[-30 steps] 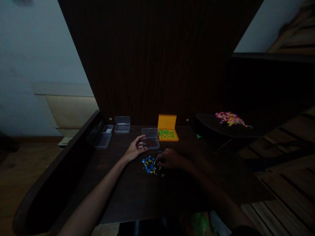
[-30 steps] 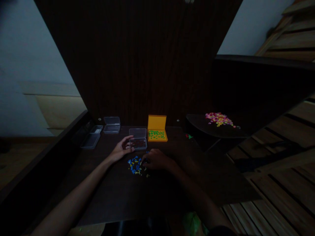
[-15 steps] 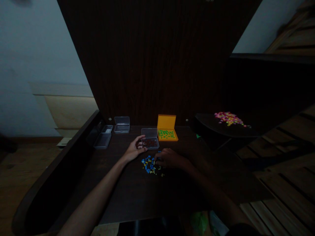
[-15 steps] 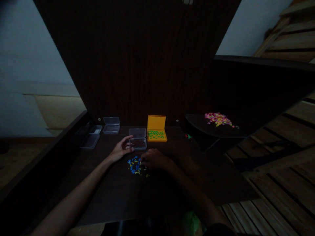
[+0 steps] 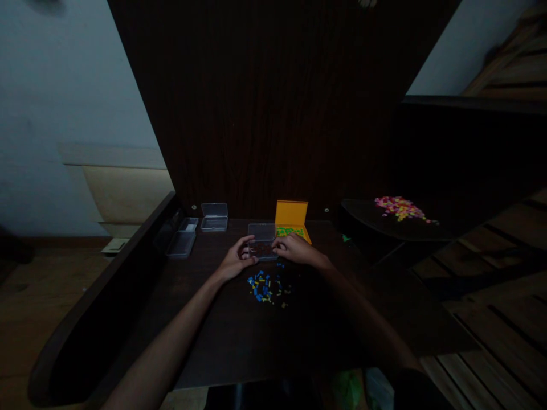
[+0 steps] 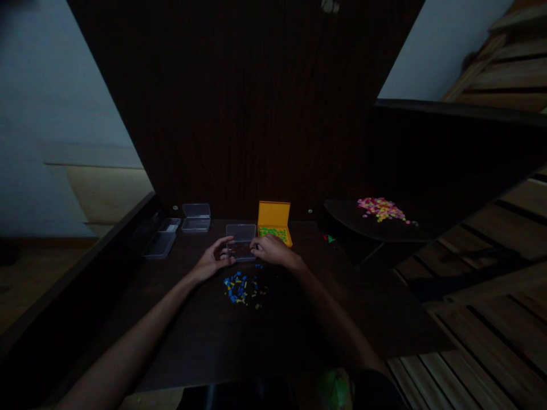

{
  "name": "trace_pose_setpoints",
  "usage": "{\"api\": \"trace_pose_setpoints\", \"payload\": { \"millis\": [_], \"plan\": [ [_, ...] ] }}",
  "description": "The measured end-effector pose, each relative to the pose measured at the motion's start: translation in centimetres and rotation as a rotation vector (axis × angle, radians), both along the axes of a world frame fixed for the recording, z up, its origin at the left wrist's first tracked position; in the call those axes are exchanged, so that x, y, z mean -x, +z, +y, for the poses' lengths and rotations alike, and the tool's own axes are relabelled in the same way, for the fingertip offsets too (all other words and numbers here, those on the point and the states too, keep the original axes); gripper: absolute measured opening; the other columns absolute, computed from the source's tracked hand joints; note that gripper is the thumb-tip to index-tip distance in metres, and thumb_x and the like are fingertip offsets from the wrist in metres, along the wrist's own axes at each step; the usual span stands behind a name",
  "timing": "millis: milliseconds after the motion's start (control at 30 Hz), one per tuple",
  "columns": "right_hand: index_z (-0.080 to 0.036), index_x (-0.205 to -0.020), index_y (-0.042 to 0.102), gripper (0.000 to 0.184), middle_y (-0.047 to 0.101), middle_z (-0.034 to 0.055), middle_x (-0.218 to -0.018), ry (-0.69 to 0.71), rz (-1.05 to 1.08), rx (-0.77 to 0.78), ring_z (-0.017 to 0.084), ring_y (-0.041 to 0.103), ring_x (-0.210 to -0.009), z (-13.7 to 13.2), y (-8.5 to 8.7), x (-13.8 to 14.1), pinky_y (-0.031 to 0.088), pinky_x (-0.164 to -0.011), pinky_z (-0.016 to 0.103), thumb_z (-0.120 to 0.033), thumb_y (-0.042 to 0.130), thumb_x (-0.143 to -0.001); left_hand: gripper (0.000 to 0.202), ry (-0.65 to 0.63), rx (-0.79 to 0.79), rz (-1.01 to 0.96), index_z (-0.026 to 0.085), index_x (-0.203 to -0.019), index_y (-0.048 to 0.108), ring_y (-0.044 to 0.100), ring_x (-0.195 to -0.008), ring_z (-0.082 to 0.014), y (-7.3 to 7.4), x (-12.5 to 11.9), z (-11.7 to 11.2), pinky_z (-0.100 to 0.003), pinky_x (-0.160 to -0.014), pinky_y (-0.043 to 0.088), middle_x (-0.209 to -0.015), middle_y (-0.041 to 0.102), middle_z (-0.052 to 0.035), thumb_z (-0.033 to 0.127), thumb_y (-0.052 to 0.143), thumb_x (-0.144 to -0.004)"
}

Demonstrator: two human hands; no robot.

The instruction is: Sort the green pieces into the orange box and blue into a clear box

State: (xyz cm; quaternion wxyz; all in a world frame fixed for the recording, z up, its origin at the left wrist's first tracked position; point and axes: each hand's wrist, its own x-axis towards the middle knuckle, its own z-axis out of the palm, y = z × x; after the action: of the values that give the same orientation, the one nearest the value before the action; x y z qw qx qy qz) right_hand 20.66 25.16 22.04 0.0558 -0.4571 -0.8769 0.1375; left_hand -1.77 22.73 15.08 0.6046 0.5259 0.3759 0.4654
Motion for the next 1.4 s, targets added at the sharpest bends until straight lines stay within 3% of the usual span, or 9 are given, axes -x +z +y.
{"api": "trace_pose_setpoints", "payload": {
  "millis": [267, 633, 833, 1400],
  "plan": [
    [-0.021, -0.105, 0.068, 0.025, 0.07, 0.0063, -0.096, -0.084, -0.2, -0.044, 0.02, 0.062, -0.091, 0.9, -0.4, 1.3, 0.038, -0.073, 0.025, -0.03, 0.049, -0.091, 0.074, -0.006, -0.022, 0.006, 0.018, -0.127, 0.049, 0.063, -0.091, -0.0157, -0.4, 0.1, 0.2, -0.031, -0.083, 0.052, -0.11, 0.064, -0.0085, 0.018, 0.081, -0.06],
    [-0.019, -0.103, 0.068, 0.023, 0.071, 0.0053, -0.093, -0.006, -0.169, 0.018, 0.018, 0.063, -0.086, 1.7, -0.2, 1.3, 0.037, -0.067, 0.023, -0.027, 0.051, -0.089, 0.075, -0.018, -0.009, 0.009, 0.018, -0.128, 0.048, 0.063, -0.088, -0.0139, -0.4, 0.0, 0.2, -0.028, -0.08, 0.052, -0.107, 0.064, -0.0074, 0.017, 0.08, -0.061],
    [-0.018, -0.104, 0.067, 0.023, 0.07, 0.0046, -0.088, -0.037, -0.126, -0.021, 0.017, 0.062, -0.081, 1.8, -0.3, 1.1, 0.037, -0.067, 0.023, -0.023, 0.052, -0.088, 0.073, -0.013, -0.024, 0.012, 0.019, -0.126, 0.05, 0.062, -0.09, -0.0144, -0.5, 0.0, 0.2, -0.028, -0.08, 0.052, -0.116, 0.06, -0.0094, 0.019, 0.081, -0.06],
    [-0.022, -0.104, 0.07, 0.031, 0.069, 0.0097, -0.103, -0.097, -0.32, -0.05, 0.023, 0.063, -0.097, 0.7, 0.2, 2.1, 0.042, -0.079, 0.028, -0.026, 0.042, -0.092, 0.075, -0.005, -0.007, 0.034, 0.018, -0.128, 0.048, 0.062, -0.087, -0.0142, -0.1, 0.0, -0.1, -0.029, -0.08, 0.051, -0.106, 0.063, -0.007, 0.018, 0.08, -0.06]
  ]
}}
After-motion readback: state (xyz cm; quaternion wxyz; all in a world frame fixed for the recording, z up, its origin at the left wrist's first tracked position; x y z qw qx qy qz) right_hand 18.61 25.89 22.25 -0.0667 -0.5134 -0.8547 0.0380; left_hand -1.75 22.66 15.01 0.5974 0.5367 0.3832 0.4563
